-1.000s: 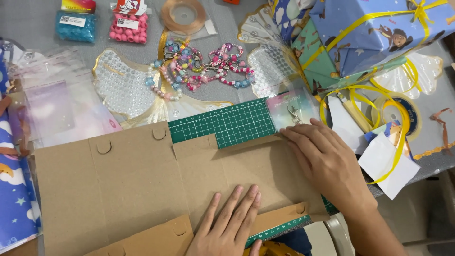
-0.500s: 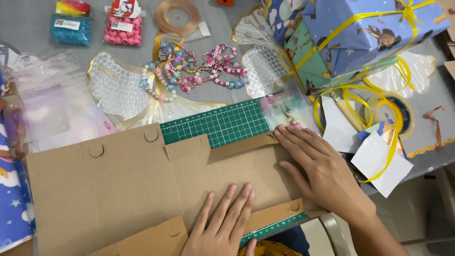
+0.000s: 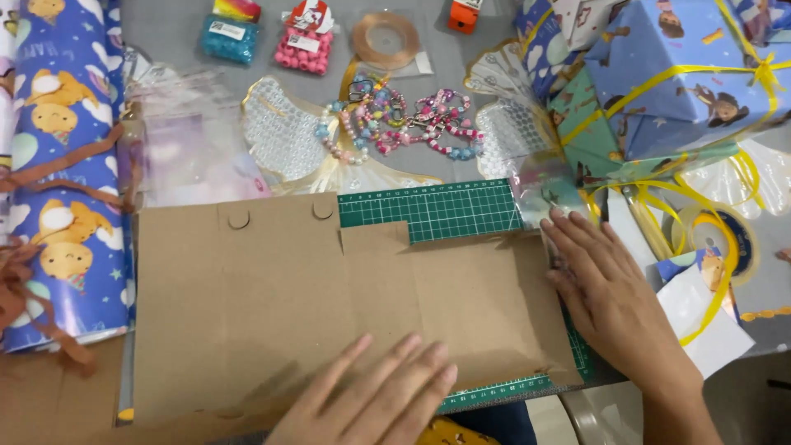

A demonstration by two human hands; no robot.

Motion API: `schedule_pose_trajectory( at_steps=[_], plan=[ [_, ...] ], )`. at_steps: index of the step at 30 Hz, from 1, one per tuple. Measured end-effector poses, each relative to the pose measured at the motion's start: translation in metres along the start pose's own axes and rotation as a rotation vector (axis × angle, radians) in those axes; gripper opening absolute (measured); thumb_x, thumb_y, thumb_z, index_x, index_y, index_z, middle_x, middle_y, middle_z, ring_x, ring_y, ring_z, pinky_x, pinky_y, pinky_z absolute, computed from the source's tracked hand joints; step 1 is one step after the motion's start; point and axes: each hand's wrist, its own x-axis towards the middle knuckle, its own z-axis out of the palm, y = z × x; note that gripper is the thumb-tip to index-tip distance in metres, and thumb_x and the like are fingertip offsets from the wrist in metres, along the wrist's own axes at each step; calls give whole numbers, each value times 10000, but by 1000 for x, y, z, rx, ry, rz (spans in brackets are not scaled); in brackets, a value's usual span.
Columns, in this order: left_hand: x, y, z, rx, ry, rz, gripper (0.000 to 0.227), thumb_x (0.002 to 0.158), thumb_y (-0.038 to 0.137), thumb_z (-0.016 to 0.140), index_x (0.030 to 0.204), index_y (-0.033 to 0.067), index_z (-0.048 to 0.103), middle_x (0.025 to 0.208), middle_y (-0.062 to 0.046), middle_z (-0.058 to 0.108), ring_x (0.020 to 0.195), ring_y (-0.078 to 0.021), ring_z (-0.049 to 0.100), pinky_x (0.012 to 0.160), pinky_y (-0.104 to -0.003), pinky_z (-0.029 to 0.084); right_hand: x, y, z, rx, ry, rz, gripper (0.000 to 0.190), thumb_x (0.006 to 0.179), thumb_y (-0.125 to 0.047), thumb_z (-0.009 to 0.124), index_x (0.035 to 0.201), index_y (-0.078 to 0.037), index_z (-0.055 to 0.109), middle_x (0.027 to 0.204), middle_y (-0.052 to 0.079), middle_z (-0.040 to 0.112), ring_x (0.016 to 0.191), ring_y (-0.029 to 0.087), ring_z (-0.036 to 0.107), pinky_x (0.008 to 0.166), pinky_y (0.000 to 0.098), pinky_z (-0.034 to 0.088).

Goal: Folding and assembling a cardboard box from a flat template on a craft table.

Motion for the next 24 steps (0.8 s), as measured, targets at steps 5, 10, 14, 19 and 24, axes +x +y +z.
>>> schedule_pose_trajectory(
  at_steps=[5,10,14,19,24],
  plan=[
    [20,-43,22,111,49,31,703,1045,601,511,1498,63,498,1467,-103,563,1349,-251,537,1149,-439,416,34,-30,-22,-3,14,-183,482,984,-228,612,1443,-97,546,1480,150,546,1332,381,547,1096,504,440],
    [26,-62,57,335,-108,-55,1110,869,886,420,1583,39,352,1605,-104,421,1418,-238,450,1157,-417,381,72,-44,3,-53,-33,-379,404,1002,-249,613,1374,-94,600,1392,114,620,1183,324,633,950,462,522],
    [21,-66,59,438,-252,-78,1244,777,957,375,1616,45,265,1682,-130,304,1516,-283,334,1168,-443,352,72,-52,25,-159,-8,-460,344,1029,-262,592,1338,-122,651,1260,69,669,1036,264,658,860,393,546],
    [32,-75,55,413,-172,-136,1136,862,891,401,1562,-3,363,1603,-161,420,1449,-298,433,1181,-422,363,63,-60,33,-224,45,-440,356,1020,-230,605,1349,-107,663,1167,60,660,1020,233,663,829,369,558],
    [28,-84,64,279,-38,-219,934,949,728,533,1507,-19,468,1439,-148,595,1304,-271,563,1146,-396,416,61,-61,33,-231,85,-450,384,1031,-278,595,1363,-94,650,1184,50,703,1067,234,659,837,385,560]
  ],
)
